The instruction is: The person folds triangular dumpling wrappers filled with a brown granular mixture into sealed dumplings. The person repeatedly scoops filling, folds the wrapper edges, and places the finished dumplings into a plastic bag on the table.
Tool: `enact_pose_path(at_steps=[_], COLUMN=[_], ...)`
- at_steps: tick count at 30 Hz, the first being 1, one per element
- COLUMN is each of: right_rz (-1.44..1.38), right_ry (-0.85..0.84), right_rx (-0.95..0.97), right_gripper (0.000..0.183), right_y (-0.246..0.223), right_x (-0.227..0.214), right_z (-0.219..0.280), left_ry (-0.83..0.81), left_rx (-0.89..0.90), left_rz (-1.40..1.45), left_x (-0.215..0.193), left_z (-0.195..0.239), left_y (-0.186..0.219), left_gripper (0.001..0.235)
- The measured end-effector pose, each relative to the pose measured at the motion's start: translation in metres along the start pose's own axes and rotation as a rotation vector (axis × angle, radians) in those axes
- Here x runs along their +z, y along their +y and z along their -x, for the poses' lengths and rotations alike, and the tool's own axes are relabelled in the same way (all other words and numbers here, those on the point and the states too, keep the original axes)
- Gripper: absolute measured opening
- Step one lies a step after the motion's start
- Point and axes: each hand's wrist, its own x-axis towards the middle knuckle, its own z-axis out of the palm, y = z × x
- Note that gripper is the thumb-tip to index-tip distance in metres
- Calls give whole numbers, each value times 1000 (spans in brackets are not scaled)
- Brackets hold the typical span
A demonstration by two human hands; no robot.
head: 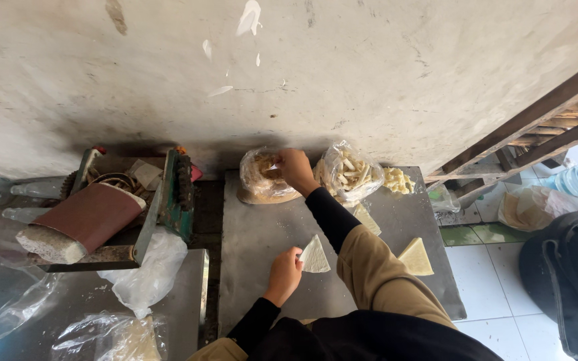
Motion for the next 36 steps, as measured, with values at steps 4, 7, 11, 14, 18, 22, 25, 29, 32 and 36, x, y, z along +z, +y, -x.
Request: enact_pose_path(at_steps=[4,7,11,14,18,22,25,29,32,36], right_rz=[-196,-282,-450,-355,-330,-145,-59,152,225,312], right_ry=[84,130,79,108,56,107,93,48,29,18], right_rx=[-54,-35,83,91,255,168,105,-34,-88,-128], right_gripper=[9,9,10,10,10,10,12,27,24,21], right_y=[-1,8,35,53,60,49,38,31,32,36], right_x=[-29,-45,-50,-43,-32,-24,-22,-17,-14,-15], right_z=[29,68,146,207,258,277,283,284,286,288], left_ry=[23,18,6,15,9,20,19,34,50,64], left_rx=[-4,-53,-116,-90,-120,-157,-169,-141,-125,-67], left_rz=[53,101,154,176,172,162,173,187,192,166], left_x=[-1,-1,0,-1,-4,-7,-9,-11,-12,-15], left_z=[1,1,3,5,13,16,20,21,20,22], left_y=[-3,-4,-5,-5,1,11,17,22,25,29], left_gripper=[21,24,26,27,27,26,24,23,23,23])
